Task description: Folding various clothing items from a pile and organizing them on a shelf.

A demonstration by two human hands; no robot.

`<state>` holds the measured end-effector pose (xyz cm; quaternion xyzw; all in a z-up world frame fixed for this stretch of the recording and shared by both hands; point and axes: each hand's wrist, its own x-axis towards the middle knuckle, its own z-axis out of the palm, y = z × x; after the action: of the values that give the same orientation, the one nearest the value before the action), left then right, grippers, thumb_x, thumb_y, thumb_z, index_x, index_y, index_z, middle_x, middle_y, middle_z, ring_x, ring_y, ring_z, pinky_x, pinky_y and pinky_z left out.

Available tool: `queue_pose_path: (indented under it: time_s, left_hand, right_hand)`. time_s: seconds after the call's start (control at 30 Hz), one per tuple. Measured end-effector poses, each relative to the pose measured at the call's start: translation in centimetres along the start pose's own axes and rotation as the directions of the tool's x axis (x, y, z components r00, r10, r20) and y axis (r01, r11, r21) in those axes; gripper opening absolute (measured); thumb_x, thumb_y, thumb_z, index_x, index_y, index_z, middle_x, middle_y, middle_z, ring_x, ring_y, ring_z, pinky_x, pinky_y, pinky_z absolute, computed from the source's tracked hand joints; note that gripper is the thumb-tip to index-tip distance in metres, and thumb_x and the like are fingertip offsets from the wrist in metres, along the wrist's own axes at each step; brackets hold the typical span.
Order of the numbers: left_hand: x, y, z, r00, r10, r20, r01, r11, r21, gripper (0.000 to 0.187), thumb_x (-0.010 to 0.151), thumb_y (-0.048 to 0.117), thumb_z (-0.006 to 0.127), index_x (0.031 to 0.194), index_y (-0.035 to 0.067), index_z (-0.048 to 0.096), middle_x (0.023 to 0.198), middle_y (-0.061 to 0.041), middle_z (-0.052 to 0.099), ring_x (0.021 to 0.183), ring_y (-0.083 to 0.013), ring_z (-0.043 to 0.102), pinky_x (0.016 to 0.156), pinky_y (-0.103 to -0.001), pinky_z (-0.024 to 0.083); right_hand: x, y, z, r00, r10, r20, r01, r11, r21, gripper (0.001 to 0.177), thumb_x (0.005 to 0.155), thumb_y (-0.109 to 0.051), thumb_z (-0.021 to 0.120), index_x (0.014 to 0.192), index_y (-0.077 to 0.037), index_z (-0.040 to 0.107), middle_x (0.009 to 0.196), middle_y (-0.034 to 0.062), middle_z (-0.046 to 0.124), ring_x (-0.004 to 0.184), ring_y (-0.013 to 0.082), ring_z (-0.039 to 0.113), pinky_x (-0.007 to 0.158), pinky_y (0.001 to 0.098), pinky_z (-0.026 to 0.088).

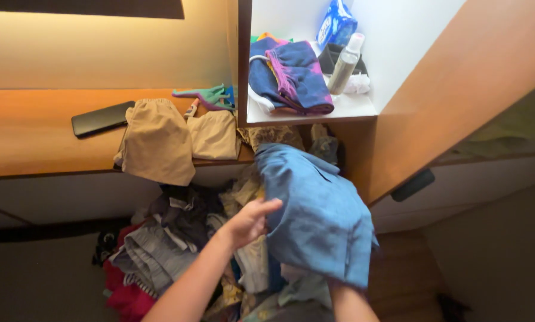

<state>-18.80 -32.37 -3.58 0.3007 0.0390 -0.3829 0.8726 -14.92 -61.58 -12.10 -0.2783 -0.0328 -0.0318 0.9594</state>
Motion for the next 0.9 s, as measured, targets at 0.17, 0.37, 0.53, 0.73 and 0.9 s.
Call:
queue_pose_path:
  time_s: [0.17, 0.37, 0.53, 0.73, 0.9]
  left_hand:
    - [4.8, 2.8, 0.5, 0.896, 0.317, -0.31, -0.13, 0.856, 0.5, 0.044, 0.082, 0.027, 0.08, 0.115, -0.002, 0.074, 0.108, -0.012, 0.078, 0.091, -0.0244, 0.073, 0.083, -0.04, 0.059]
    - [13.0, 10.9, -3.0, 0.769, 0.615, -0.175, -0.377, 0.657, 0.654, 0.041, 0.08, 0.015, 0.078, 0.117, 0.0, 0.073, 0.11, -0.011, 0.076, 0.093, -0.0231, 0.071, 0.084, -0.038, 0.057]
    - [17.1, 13.3, -8.5, 0.694, 0.691, -0.203, -0.219, 0.471, 0.855, 0.049, 0.087, 0.02, 0.073, 0.131, 0.003, 0.062, 0.123, -0.013, 0.07, 0.111, -0.0261, 0.066, 0.094, -0.04, 0.052]
    - [22.5, 14.1, -16.4, 0.479, 0.849, 0.223, -0.404, -0.012, 0.915, 0.058, 0.087, 0.006, 0.062, 0.144, 0.003, 0.053, 0.14, -0.021, 0.064, 0.133, -0.0346, 0.058, 0.109, -0.041, 0.045]
    - [21.6, 14.8, -12.1, 0.304, 0.9, 0.313, -0.33, -0.209, 0.921, 0.052, 0.1, 0.018, 0.058, 0.149, 0.006, 0.046, 0.142, -0.024, 0.061, 0.135, -0.0399, 0.057, 0.111, -0.042, 0.045]
  right_hand:
    - [9.9, -1.3, 4.7, 0.993, 0.07, -0.097, -0.084, 0.984, -0.155, 0.053, 0.108, -0.042, 0.05, 0.146, -0.006, 0.054, 0.139, 0.014, 0.06, 0.121, 0.0252, 0.057, 0.108, 0.0399, 0.045]
    - [16.9, -0.2, 7.4, 0.956, 0.148, -0.255, -0.223, 0.929, -0.296, 0.048, 0.107, -0.04, 0.048, 0.14, -0.006, 0.058, 0.136, 0.0142, 0.063, 0.118, 0.0261, 0.06, 0.104, 0.0421, 0.048]
    - [19.3, -0.7, 1.7, 0.894, 0.178, -0.412, -0.356, 0.841, -0.407, 0.045, 0.106, -0.038, 0.047, 0.134, -0.006, 0.062, 0.133, 0.0142, 0.065, 0.116, 0.0267, 0.063, 0.101, 0.0439, 0.051]
    - [15.3, -1.7, 8.7, 0.879, 0.371, -0.3, -0.477, 0.711, -0.517, 0.05, 0.09, -0.011, 0.054, 0.14, -0.017, 0.054, 0.139, 0.0113, 0.06, 0.118, 0.0287, 0.062, 0.098, 0.0467, 0.054]
    - [16.4, -1.0, 6.0, 0.989, 0.073, -0.13, -0.129, 0.851, -0.509, 0.067, 0.078, 0.002, 0.06, 0.142, -0.014, 0.048, 0.13, 0.0108, 0.062, 0.114, 0.0305, 0.064, 0.092, 0.046, 0.061]
